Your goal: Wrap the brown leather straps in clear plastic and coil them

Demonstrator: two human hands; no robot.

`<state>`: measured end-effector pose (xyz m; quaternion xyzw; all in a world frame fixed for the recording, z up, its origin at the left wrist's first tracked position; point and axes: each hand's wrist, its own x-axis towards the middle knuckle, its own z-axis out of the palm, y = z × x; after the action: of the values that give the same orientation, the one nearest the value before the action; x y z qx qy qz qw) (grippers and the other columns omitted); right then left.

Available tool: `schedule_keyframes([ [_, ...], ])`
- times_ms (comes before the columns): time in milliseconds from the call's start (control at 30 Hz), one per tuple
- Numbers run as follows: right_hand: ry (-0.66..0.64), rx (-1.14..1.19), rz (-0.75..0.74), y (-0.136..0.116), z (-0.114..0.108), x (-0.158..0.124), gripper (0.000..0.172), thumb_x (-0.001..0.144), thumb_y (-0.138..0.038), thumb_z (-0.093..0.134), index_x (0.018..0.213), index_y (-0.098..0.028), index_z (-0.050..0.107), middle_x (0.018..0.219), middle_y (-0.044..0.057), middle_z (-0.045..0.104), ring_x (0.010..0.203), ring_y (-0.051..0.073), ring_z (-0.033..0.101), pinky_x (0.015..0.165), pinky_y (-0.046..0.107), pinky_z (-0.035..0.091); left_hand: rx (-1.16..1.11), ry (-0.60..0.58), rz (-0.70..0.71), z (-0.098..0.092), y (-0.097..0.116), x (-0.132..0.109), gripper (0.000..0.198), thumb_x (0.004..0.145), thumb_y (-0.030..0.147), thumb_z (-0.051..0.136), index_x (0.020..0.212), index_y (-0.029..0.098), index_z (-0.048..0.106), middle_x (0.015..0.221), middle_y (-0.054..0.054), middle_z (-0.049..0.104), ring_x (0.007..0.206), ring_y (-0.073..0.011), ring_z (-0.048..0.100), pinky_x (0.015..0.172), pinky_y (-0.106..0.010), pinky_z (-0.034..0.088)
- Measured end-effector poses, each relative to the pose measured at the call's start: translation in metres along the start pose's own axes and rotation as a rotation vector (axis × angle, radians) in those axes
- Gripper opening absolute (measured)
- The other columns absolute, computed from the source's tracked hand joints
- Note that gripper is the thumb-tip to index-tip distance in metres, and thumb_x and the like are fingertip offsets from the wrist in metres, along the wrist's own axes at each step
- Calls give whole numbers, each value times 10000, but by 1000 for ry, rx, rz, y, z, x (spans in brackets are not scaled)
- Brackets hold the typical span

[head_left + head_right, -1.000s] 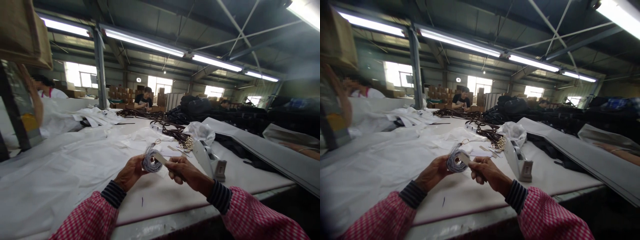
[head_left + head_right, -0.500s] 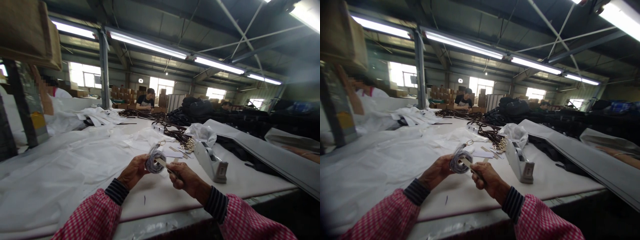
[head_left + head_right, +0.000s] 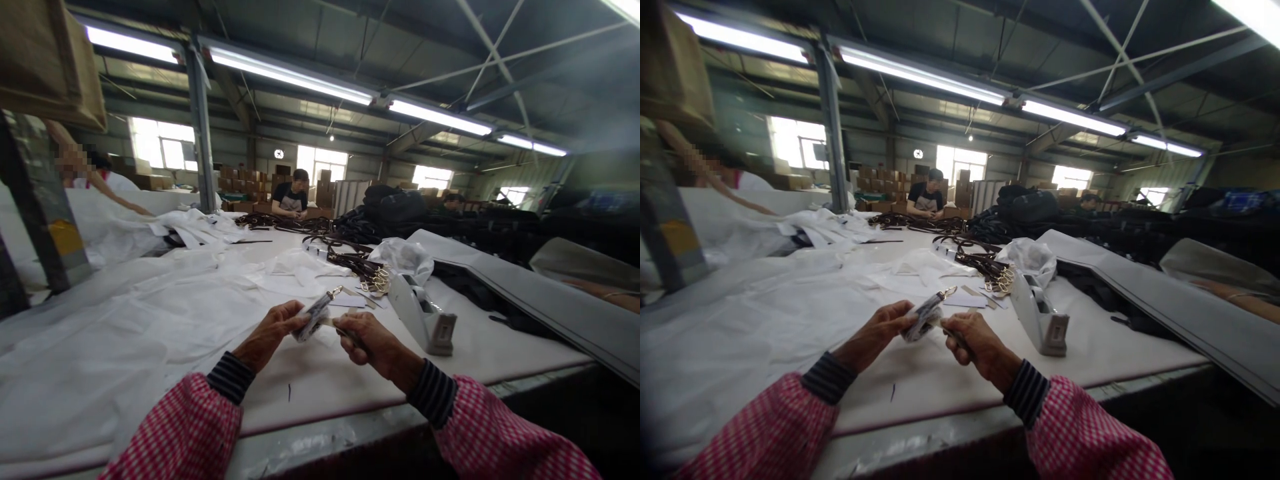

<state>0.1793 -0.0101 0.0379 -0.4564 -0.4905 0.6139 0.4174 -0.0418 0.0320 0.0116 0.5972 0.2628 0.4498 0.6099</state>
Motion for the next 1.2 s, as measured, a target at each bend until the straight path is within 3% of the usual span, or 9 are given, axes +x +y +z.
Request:
schedule_keyframes([
  [233, -19, -11, -74, 19, 8, 7, 417, 748, -522, 785, 796, -159, 588, 555, -19, 607, 360, 49, 412, 359, 171, 241, -6, -28, -3, 10, 2, -4, 295, 851, 407, 750, 964, 135, 730, 902, -65, 676, 801, -181, 549, 752, -289, 401],
  [367, -44, 33, -133, 26, 12, 18, 424, 754, -505, 785, 921, -129, 679, 561, -26, 595, 388, 52, 409, 374, 177, 249, 8, -15, -8, 12, 3, -4, 278, 827, 410, 773, 890, 143, 731, 823, -40, 661, 751, -165, 528, 735, -279, 390],
  [633, -37, -67, -195, 28, 14, 18, 385, 814, -510, 735, 868, -132, 691, 556, -19, 615, 364, 49, 423, 368, 175, 234, 89, 32, -2, 10, 0, -3, 261, 817, 392, 762, 848, 136, 724, 750, -27, 641, 685, -154, 501, 669, -268, 370],
  [733, -93, -125, -206, 26, 7, 14, 435, 875, -557, 654, 895, -124, 693, 685, 42, 689, 442, 93, 559, 390, 179, 326, 119, 78, 13, 11, 2, -4, 244, 801, 373, 765, 810, 134, 714, 734, -25, 630, 677, -153, 490, 664, -269, 364],
  [833, -4, -156, -268, 28, -9, 12, 418, 919, -521, 587, 1051, -135, 675, 835, 78, 716, 585, 156, 655, 437, 207, 423, 112, 104, 25, 11, 2, -4, 244, 791, 370, 768, 798, 130, 724, 727, -26, 619, 671, -153, 476, 650, -265, 346],
  [933, 138, -359, -454, 38, -26, 9, 374, 898, -349, 600, 1236, -189, 589, 948, 70, 698, 669, 174, 657, 455, 223, 442, 83, 81, 13, 9, 0, -2, 264, 806, 382, 748, 834, 120, 734, 734, -27, 612, 670, -149, 468, 650, -265, 334],
  [1033, 189, -764, -806, 47, -30, 3, 406, 912, -215, 585, 1315, -233, 537, 1103, 95, 666, 823, 200, 659, 618, 292, 531, 73, 37, -3, 7, -1, -2, 278, 815, 394, 731, 830, 116, 718, 728, -22, 597, 667, -144, 457, 653, -271, 333],
  [1100, 147, -970, -1026, 50, -25, -3, 321, 968, -148, 519, 1274, -233, 567, 1134, 111, 649, 936, 218, 645, 756, 333, 544, 113, 18, -8, 7, 0, -3, 263, 810, 387, 731, 808, 126, 695, 721, -14, 582, 664, -145, 454, 647, -276, 329],
  [1200, 104, -1121, -1242, 48, -14, -10, 255, 998, -60, 452, 1086, -210, 638, 1056, 108, 647, 955, 219, 617, 806, 336, 520, 342, 16, 36, 11, 1, -6, 201, 823, 351, 714, 812, 159, 658, 783, -18, 602, 723, -172, 495, 675, -295, 345],
])
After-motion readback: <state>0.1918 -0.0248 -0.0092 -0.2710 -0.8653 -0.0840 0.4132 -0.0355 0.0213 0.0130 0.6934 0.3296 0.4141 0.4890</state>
